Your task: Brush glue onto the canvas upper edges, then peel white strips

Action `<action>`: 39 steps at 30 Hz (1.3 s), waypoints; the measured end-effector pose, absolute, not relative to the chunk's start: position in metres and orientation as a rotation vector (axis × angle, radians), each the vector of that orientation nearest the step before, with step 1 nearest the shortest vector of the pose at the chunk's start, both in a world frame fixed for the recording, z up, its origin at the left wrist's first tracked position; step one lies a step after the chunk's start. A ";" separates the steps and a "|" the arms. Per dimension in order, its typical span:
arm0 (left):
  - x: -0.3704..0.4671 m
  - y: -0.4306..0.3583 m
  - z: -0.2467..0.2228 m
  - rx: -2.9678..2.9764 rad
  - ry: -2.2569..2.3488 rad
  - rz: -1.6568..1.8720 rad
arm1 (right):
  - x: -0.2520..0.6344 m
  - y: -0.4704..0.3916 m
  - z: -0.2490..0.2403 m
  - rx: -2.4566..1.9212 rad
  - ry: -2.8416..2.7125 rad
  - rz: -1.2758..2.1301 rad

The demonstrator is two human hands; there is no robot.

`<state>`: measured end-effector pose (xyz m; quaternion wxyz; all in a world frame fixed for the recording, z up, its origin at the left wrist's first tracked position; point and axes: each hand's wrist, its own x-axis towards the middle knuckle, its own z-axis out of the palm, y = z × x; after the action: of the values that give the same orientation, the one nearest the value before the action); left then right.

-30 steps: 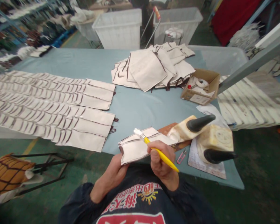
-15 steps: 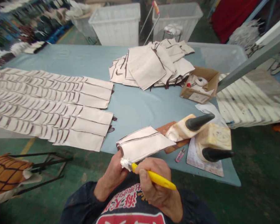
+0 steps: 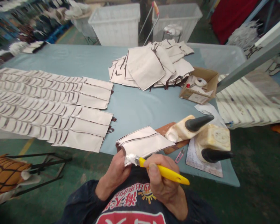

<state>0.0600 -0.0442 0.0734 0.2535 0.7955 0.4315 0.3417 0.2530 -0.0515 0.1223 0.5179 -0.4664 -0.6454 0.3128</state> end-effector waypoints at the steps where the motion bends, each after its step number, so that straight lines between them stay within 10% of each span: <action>1: 0.060 -0.044 0.074 2.150 1.180 0.939 | 0.253 -0.051 0.122 -1.104 -1.557 0.746; 14: 0.064 -0.036 0.084 2.011 1.142 0.941 | 0.248 -0.043 0.129 -1.079 -1.318 1.083; 39: 0.064 -0.032 0.127 0.722 1.162 0.787 | 0.253 -0.012 0.116 -1.070 -1.561 0.563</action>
<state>0.0637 -0.0325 0.1268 0.7044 0.3249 0.5226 0.3539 0.2534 -0.0124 0.1156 0.5510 -0.4523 -0.6597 0.2378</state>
